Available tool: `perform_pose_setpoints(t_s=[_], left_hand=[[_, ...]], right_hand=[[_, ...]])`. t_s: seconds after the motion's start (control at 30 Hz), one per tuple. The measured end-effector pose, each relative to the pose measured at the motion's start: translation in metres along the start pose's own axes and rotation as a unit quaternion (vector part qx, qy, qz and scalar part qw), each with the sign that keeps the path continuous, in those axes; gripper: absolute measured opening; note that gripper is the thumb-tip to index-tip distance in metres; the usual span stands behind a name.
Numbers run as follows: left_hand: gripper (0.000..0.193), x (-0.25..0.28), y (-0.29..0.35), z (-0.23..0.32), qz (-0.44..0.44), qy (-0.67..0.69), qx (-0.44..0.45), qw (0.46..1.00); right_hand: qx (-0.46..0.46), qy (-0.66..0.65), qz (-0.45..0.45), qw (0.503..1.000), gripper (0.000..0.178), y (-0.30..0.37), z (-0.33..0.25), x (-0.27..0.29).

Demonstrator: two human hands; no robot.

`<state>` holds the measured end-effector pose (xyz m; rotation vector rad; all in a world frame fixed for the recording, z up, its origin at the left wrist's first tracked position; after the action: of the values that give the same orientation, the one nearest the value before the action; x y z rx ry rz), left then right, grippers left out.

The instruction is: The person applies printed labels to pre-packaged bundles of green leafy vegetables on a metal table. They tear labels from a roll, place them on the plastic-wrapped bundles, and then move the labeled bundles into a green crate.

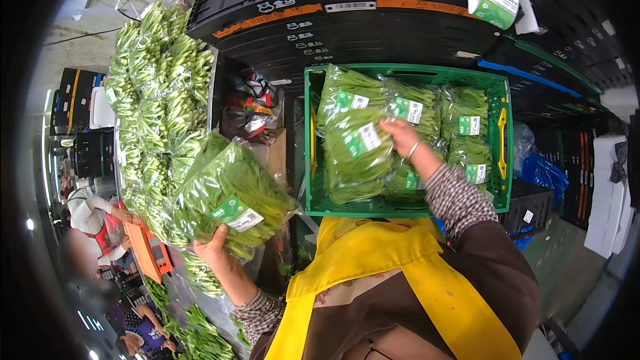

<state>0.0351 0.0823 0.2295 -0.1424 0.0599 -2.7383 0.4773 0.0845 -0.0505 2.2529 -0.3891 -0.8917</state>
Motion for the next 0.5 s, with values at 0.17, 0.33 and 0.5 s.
perform_pose_setpoints(t_s=[0.17, 0.33, 0.5], left_hand=[[0.042, -0.065, 0.032, -0.018, -0.086, 0.129, 0.029, 0.987], [0.047, -0.142, 0.072, -0.032, -0.157, 0.26, 0.139, 0.943], [0.047, -0.229, 0.14, -0.046, -0.288, 0.23, 0.231, 0.9]], right_hand=[[0.171, 0.428, 0.131, 0.877, 0.035, 0.034, 0.063, -0.012], [0.235, 0.278, 0.048, 0.93, 0.064, 0.075, 0.014, -0.009], [0.153, -0.01, -0.164, 0.975, 0.063, 0.118, -0.031, 0.015]])
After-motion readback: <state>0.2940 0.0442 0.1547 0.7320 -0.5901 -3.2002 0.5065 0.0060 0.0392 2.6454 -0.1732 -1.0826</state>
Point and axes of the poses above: each hand's wrist, its own y-axis away from the middle knuckle, its own x-axis out of the back of the hand, z = x × y, the point moved 5 cm from there along -y, towards the middle knuckle, and after that the axes turned 5 degrees about -x, right-handed, at the moved point
